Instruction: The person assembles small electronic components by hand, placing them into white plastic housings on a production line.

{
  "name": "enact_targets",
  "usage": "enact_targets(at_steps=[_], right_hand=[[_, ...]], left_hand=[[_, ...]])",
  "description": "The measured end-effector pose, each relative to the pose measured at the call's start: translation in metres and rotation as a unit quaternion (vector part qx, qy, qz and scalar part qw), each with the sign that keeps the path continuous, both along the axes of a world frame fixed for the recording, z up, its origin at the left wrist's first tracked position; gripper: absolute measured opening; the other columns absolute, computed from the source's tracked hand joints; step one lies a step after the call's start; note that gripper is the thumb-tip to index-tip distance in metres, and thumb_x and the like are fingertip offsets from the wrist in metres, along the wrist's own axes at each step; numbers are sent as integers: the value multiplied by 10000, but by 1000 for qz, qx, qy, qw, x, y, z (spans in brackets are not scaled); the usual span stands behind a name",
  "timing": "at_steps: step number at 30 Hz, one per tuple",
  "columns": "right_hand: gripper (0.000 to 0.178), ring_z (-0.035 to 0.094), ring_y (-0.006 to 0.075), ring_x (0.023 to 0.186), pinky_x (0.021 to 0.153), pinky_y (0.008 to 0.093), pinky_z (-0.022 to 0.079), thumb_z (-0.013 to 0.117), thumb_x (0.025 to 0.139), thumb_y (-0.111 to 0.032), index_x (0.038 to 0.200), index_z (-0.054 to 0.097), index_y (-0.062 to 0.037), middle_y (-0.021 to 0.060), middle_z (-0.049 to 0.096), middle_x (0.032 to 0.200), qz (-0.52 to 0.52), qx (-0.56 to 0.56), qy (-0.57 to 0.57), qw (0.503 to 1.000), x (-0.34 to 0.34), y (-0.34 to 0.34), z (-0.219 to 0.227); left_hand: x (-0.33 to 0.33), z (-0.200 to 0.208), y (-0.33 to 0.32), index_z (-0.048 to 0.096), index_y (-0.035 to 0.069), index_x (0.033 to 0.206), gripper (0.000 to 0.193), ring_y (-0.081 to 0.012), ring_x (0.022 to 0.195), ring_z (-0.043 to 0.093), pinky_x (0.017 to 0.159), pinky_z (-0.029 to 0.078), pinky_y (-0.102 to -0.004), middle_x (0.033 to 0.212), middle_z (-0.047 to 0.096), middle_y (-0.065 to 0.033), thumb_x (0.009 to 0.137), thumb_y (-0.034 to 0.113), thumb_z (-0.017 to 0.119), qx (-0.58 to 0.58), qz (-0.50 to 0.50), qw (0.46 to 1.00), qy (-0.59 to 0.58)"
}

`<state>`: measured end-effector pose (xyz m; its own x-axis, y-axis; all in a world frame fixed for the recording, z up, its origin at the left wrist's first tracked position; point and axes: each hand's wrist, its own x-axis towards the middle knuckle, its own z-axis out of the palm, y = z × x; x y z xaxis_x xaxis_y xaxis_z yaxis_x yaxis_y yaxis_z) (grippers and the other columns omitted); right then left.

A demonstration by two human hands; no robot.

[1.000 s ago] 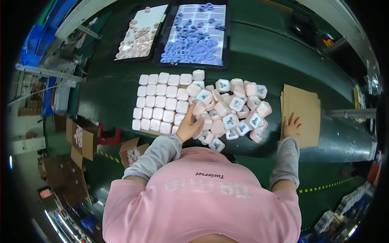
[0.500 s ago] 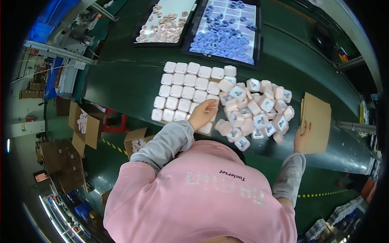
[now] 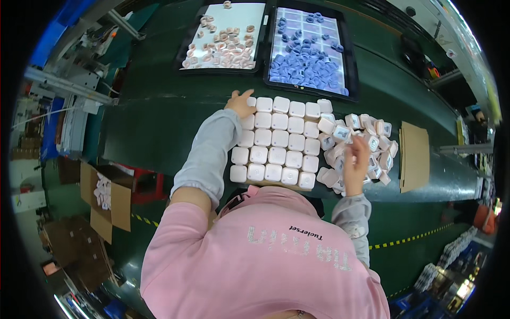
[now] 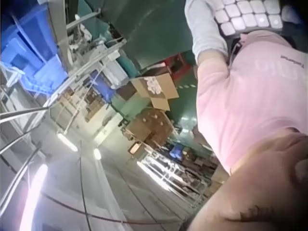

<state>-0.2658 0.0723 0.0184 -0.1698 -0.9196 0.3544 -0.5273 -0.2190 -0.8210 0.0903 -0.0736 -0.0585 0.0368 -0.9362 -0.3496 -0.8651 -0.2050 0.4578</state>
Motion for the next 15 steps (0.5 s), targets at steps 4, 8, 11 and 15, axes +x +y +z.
enact_targets(at_steps=[4, 8, 11, 15], right_hand=[[237, 577, 190, 905, 774, 276, 471, 576, 828, 8, 1065, 590, -7, 122, 569, 1091, 127, 21, 10, 992, 55, 3, 24], [166, 591, 153, 831, 746, 255, 465, 548, 904, -92, 1029, 617, -7, 72, 637, 955, 139, 195, -160, 958, 66, 8, 5], [445, 594, 167, 899, 768, 283, 476, 397, 982, -382, 1245, 492, -36, 105, 606, 1080, 183, 350, -304, 867, 80, 3, 2], [636, 548, 189, 1024, 803, 322, 470, 369, 947, -525, 1411, 218, -118, 100, 452, 1279, 251, 335, -545, 726, 114, 1, 13]], left_hand=[[3, -18, -21, 417, 207, 1348, 754, -387, 1185, 477, 986, 417, -389, 1340, 413, -225, 666, 339, 711, 75, -74, 994, -35], [-6, 34, -1, 491, 97, 1138, 544, -339, 1016, 569, 881, 467, -393, 1152, 515, -168, 645, 164, 711, -81, -13, 996, 43], [-22, 82, 33, 463, 66, 1176, 558, -262, 1017, 562, 879, 453, -355, 1131, 520, -123, 653, 38, 655, -140, -116, 933, 310], [-66, 123, 88, 428, 48, 1303, 651, -280, 1266, 413, 1025, 341, -347, 1316, 443, -155, 686, 37, 634, -130, -345, 837, 405]])
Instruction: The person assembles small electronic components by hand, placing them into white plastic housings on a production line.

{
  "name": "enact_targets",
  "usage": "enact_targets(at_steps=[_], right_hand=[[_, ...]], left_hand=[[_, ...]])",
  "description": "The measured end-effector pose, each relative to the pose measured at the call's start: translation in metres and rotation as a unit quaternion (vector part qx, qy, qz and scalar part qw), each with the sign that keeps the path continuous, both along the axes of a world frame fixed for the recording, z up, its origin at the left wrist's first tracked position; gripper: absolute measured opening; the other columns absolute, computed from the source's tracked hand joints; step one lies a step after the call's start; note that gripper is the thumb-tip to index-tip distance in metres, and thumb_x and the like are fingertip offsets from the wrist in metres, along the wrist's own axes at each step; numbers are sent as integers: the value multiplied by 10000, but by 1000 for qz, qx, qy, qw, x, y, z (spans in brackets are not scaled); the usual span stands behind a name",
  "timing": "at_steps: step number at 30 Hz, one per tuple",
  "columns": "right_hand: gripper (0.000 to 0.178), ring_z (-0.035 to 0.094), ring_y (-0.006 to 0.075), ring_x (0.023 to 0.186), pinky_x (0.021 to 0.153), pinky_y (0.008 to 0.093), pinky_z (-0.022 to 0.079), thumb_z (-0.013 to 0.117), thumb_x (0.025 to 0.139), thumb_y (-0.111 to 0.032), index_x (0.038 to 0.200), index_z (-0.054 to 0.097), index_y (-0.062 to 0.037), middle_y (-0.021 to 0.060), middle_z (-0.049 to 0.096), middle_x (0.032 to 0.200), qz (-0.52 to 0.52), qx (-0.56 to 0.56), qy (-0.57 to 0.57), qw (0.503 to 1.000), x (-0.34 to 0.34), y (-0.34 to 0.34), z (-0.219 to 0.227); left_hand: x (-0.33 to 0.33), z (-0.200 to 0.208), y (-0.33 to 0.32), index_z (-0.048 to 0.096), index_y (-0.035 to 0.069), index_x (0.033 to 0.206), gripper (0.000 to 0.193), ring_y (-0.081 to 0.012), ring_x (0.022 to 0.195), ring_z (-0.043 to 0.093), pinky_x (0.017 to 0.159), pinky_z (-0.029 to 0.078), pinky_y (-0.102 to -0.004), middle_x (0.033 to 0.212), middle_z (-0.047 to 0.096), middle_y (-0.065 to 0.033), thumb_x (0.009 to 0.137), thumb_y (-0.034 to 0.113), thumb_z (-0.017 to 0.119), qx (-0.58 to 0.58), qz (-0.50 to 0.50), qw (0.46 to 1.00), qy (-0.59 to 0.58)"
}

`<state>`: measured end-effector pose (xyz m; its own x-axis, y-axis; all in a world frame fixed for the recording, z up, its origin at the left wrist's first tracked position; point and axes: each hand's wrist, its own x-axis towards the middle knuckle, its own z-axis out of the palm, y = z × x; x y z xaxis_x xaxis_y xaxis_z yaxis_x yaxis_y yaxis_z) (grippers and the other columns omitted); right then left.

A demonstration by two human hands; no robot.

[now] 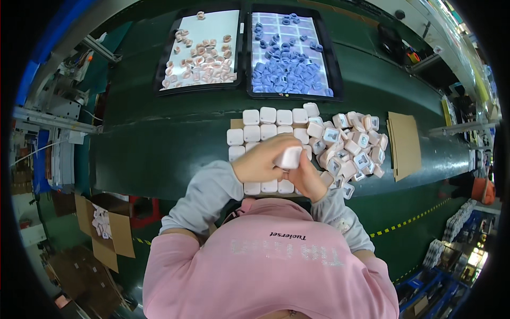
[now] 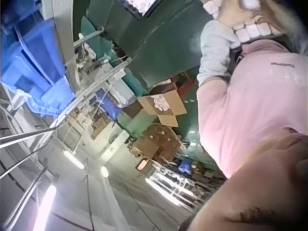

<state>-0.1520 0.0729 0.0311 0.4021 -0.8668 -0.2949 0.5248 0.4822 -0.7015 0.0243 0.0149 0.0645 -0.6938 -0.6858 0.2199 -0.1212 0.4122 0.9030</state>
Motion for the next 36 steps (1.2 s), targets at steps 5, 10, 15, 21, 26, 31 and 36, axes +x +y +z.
enact_targets(at_steps=[5, 10, 15, 21, 26, 31, 36], right_hand=[[446, 553, 175, 931, 819, 305, 459, 466, 954, -332, 1314, 357, -92, 85, 552, 1046, -99, -77, 281, 952, 5, 12, 7], [475, 568, 278, 969, 848, 332, 444, 540, 914, -302, 1270, 386, -29, 189, 551, 1098, -112, -230, 451, 855, 10, 28, 7], [461, 612, 328, 887, 793, 352, 472, 563, 896, -306, 1240, 421, -35, 202, 599, 973, -97, -206, 461, 858, 5, 38, 13], [536, 578, 127, 649, 500, 202, 390, 292, 971, -514, 1339, 393, -138, 38, 606, 927, -112, 131, -48, 984, -12, 33, 15], [553, 590, 146, 797, 572, 274, 485, 267, 977, -503, 1357, 344, -110, 47, 588, 1015, -77, 75, -9, 994, -14, 19, 10], [503, 586, 159, 841, 592, 290, 516, 251, 986, -482, 1267, 379, -85, 69, 546, 1072, -137, 33, 78, 987, -14, 9, 8], [382, 589, 177, 856, 617, 297, 555, 454, 968, -320, 1240, 371, -65, 103, 527, 1068, -149, -15, 160, 976, -15, 9, 18]], left_hand=[[-16, -9, 33, 418, 31, 1342, 655, -313, 1307, 372, 1003, 380, -368, 1396, 383, -198, 733, 55, 657, 35, 80, 996, 37], [-14, -14, 50, 485, 12, 1259, 512, -266, 1132, 543, 867, 491, -314, 1286, 498, -171, 757, -30, 578, 63, 97, 993, 30], [-18, -20, 59, 522, -1, 1178, 434, -229, 1052, 572, 867, 476, -305, 1225, 534, -141, 747, -45, 491, 70, 112, 990, 43], [-3, -17, 39, 575, 47, 1138, 449, -307, 1278, 364, 1072, 265, -391, 1291, 458, -145, 725, -61, 434, 68, 134, 988, 45], [-13, -5, 28, 648, 83, 1014, 316, -384, 1253, 361, 1050, 264, -514, 1240, 477, -134, 707, 13, 622, -207, 129, 966, -88], [-30, -6, 31, 637, 78, 991, 301, -384, 1210, 391, 997, 314, -498, 1171, 490, -125, 697, 84, 702, -200, 171, 963, -64], [-37, -15, 22, 628, 73, 950, 278, -361, 1151, 422, 976, 339, -448, 1130, 484, -116, 694, 116, 729, -142, 177, 973, -36]])
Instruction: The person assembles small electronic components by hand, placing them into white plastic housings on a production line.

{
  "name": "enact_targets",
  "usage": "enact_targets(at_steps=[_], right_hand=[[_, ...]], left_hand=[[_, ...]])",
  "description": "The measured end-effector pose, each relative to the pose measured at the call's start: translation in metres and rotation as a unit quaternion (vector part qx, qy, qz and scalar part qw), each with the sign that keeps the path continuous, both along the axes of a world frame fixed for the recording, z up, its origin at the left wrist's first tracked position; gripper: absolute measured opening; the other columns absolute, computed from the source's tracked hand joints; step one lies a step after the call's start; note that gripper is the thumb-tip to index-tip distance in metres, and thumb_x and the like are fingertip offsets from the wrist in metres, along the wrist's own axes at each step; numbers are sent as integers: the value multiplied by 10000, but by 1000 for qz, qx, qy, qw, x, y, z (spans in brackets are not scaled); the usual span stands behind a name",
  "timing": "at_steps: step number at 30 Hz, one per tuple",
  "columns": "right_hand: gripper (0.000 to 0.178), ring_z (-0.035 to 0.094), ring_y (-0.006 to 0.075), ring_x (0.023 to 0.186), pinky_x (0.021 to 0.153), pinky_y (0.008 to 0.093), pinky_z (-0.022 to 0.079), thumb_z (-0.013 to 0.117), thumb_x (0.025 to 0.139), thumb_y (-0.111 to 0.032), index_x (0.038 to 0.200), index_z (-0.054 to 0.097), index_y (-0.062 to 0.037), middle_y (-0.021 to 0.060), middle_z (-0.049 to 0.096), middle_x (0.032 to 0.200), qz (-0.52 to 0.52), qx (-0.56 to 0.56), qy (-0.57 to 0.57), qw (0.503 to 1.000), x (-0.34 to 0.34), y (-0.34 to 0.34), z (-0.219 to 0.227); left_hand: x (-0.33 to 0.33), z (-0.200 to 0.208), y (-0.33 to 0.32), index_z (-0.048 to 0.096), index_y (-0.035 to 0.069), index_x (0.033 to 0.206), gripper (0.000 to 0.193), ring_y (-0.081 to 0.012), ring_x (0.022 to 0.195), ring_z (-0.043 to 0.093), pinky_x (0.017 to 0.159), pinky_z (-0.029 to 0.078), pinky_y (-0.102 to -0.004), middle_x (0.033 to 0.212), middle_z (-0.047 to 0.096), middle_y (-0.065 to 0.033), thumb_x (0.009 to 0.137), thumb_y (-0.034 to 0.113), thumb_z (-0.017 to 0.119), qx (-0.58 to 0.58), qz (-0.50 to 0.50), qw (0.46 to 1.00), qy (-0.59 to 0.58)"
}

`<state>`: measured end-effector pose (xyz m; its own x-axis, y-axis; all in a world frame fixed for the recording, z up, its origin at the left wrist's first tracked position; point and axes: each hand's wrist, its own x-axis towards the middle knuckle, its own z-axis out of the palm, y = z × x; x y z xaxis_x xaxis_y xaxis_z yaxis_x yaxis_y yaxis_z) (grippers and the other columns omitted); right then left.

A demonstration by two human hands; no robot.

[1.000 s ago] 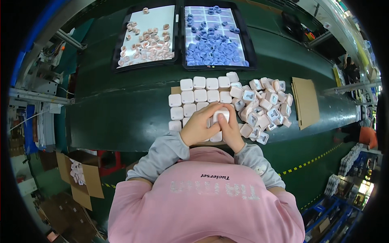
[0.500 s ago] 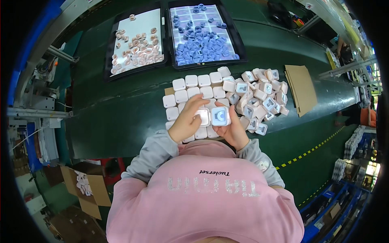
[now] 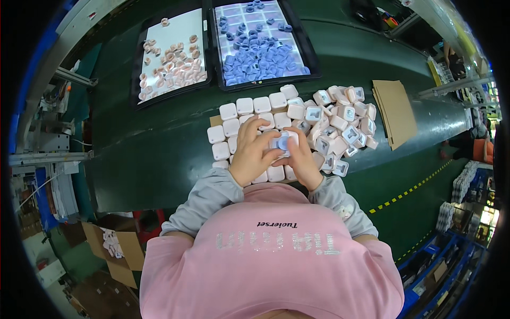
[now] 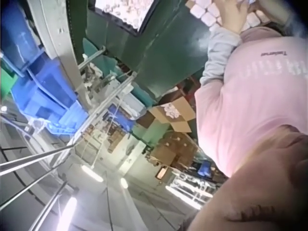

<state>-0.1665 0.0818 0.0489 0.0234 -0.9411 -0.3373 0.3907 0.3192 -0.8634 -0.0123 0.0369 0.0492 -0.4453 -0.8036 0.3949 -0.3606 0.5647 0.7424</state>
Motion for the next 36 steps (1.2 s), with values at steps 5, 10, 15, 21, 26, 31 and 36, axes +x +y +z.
enact_targets(at_steps=[5, 10, 15, 21, 26, 31, 36], right_hand=[[365, 585, 130, 770, 590, 273, 549, 581, 905, -230, 1187, 432, -52, 77, 549, 942, 26, -53, 106, 993, -9, -8, 3], [364, 594, 116, 729, 535, 256, 538, 594, 895, -224, 1180, 443, -55, 74, 561, 912, 39, -101, 213, 971, -18, -12, 3], [326, 617, 125, 731, 482, 254, 533, 572, 900, -229, 1148, 492, -33, 85, 585, 911, 101, -53, 158, 981, -40, -17, -1], [364, 645, 181, 722, 448, 278, 533, 477, 925, -291, 1155, 519, -13, 102, 610, 923, 139, 69, -115, 981, -49, -11, 2], [352, 637, 202, 696, 452, 304, 520, 449, 918, -311, 1112, 538, -32, 104, 618, 882, 12, 139, -81, 987, -74, 1, -25], [259, 537, 73, 728, 522, 204, 422, 459, 938, -236, 1095, 557, -55, 33, 593, 845, -132, -27, 366, 921, -134, -2, -44], [392, 545, 115, 609, 441, 228, 423, 471, 937, -247, 1263, 464, -30, 87, 546, 958, -192, 100, 283, 934, -144, -7, -48]], left_hand=[[-4, -6, 3, 612, 59, 885, 252, -344, 1071, 425, 924, 349, -429, 1064, 457, -117, 673, 93, 744, 44, -17, 999, 17], [-14, -9, 5, 588, 58, 839, 229, -343, 1062, 413, 898, 347, -424, 1040, 441, -117, 668, 86, 739, 16, 19, 998, 50], [-13, -10, -1, 575, 70, 833, 167, -277, 1004, 408, 896, 333, -348, 1015, 394, -97, 726, 86, 702, 39, -95, 995, -8], [-17, 3, 1, 563, 72, 826, 160, -282, 960, 423, 890, 341, -365, 998, 394, -106, 737, 87, 694, 213, -182, 953, 116], [-25, 1, -11, 557, 59, 839, 151, -275, 946, 430, 867, 365, -369, 973, 411, -104, 742, 42, 672, 109, -158, 968, 160], [-33, -17, -113, 530, 17, 837, 196, -169, 788, 511, 739, 421, -273, 895, 497, -60, 818, 139, 682, 197, 107, 950, 216], [-11, -26, -186, 568, 21, 1083, 396, -226, 834, 604, 717, 491, -345, 962, 622, -115, 810, 286, 677, 116, 141, 982, 45]])
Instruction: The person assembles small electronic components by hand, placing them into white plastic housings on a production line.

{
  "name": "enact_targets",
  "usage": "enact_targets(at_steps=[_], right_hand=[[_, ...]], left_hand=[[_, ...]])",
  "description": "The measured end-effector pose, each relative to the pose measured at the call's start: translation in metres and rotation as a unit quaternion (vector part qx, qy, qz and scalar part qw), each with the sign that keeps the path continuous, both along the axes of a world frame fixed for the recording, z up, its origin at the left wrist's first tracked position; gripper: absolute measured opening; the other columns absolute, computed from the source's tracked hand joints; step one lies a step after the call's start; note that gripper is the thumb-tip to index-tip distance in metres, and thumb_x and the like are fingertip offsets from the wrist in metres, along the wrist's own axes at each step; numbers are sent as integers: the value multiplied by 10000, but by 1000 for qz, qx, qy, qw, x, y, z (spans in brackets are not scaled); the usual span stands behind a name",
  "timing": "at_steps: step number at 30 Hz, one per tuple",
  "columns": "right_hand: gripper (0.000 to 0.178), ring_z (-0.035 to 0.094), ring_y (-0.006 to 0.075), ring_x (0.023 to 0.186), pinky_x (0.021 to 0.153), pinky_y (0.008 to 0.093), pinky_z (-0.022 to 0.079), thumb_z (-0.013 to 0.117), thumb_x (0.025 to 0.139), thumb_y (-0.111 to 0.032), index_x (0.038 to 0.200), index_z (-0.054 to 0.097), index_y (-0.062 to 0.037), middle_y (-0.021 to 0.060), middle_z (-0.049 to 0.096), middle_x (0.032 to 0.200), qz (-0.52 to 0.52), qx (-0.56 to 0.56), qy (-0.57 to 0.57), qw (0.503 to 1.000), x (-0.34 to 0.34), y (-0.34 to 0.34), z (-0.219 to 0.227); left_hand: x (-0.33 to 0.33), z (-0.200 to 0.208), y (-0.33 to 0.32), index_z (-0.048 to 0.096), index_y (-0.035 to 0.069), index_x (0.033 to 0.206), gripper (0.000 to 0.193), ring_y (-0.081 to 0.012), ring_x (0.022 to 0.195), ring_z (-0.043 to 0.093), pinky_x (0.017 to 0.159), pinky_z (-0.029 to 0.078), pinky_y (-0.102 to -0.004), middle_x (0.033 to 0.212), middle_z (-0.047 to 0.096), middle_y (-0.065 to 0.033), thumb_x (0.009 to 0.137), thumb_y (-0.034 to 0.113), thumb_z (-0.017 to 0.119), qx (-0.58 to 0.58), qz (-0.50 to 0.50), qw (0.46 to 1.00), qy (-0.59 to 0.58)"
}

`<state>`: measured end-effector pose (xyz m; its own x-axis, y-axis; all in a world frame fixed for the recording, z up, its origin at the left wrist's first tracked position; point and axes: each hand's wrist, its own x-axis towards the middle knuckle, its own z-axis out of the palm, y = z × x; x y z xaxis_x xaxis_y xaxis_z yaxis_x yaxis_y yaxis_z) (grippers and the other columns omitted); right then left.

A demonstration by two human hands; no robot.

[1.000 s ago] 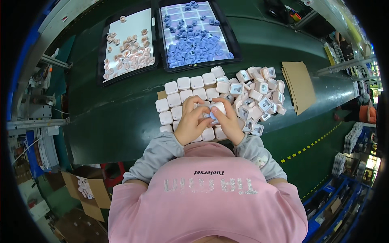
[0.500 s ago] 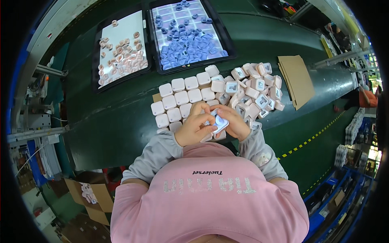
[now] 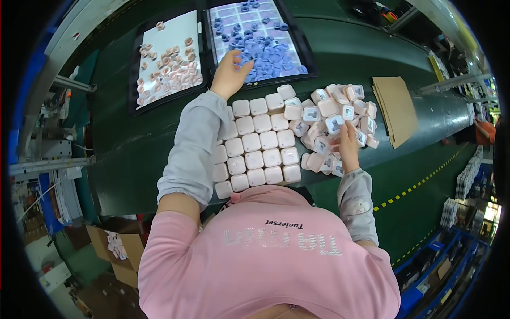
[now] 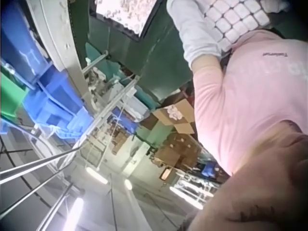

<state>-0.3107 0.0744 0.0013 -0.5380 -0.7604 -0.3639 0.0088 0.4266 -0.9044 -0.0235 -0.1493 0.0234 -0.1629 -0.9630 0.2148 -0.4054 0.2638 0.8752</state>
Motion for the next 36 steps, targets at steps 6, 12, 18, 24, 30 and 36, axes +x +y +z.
enact_targets(at_steps=[6, 12, 18, 24, 30, 36], right_hand=[[499, 578, 206, 842, 696, 267, 481, 546, 874, -184, 1322, 410, -12, 200, 438, 1171, 101, -37, 417, 903, -12, 20, -35], [428, 537, 193, 750, 649, 267, 472, 580, 834, -73, 1246, 473, -25, 186, 426, 1218, 91, -104, 344, 929, 36, -2, 31], [272, 556, 107, 777, 673, 255, 454, 533, 919, -173, 1142, 547, -18, 27, 614, 876, 225, -125, 49, 965, 78, -8, 23], [586, 559, 173, 987, 757, 327, 495, 343, 969, -489, 1397, 257, -97, 106, 466, 1226, 247, -107, -448, 852, 127, -1, 39], [469, 536, 261, 996, 824, 327, 448, 468, 951, -319, 1310, 375, -32, 160, 464, 1202, 278, -269, 164, 907, 139, 6, 33], [466, 526, 360, 937, 798, 380, 446, 534, 899, -247, 1279, 397, -17, 205, 470, 1089, 332, -214, 249, 884, 138, 14, 53]], left_hand=[[58, -28, 26, 578, 89, 1113, 392, -348, 989, 590, 843, 476, -385, 1061, 597, -205, 757, 251, 617, 171, -87, 908, -372], [70, -82, 54, 435, 131, 1323, 726, -397, 1133, 511, 956, 424, -379, 1252, 473, -287, 703, 432, 663, 265, -80, 886, -372], [52, -29, 85, 454, 77, 1140, 548, -343, 1020, 560, 840, 479, -408, 1136, 502, -162, 658, 177, 695, 101, 0, 960, -260], [9, 37, 157, 479, 74, 1104, 464, -332, 1241, 425, 988, 362, -359, 1300, 436, -181, 676, 0, 642, -57, -398, 912, 81], [1, 20, 196, 439, 71, 1261, 555, -252, 1150, 522, 889, 449, -311, 1264, 471, -172, 743, 2, 627, 267, -221, 875, 339], [6, 19, 196, 409, 47, 1273, 523, -195, 926, 627, 735, 508, -290, 1066, 592, -144, 778, 37, 576, 161, -253, 942, 149]])
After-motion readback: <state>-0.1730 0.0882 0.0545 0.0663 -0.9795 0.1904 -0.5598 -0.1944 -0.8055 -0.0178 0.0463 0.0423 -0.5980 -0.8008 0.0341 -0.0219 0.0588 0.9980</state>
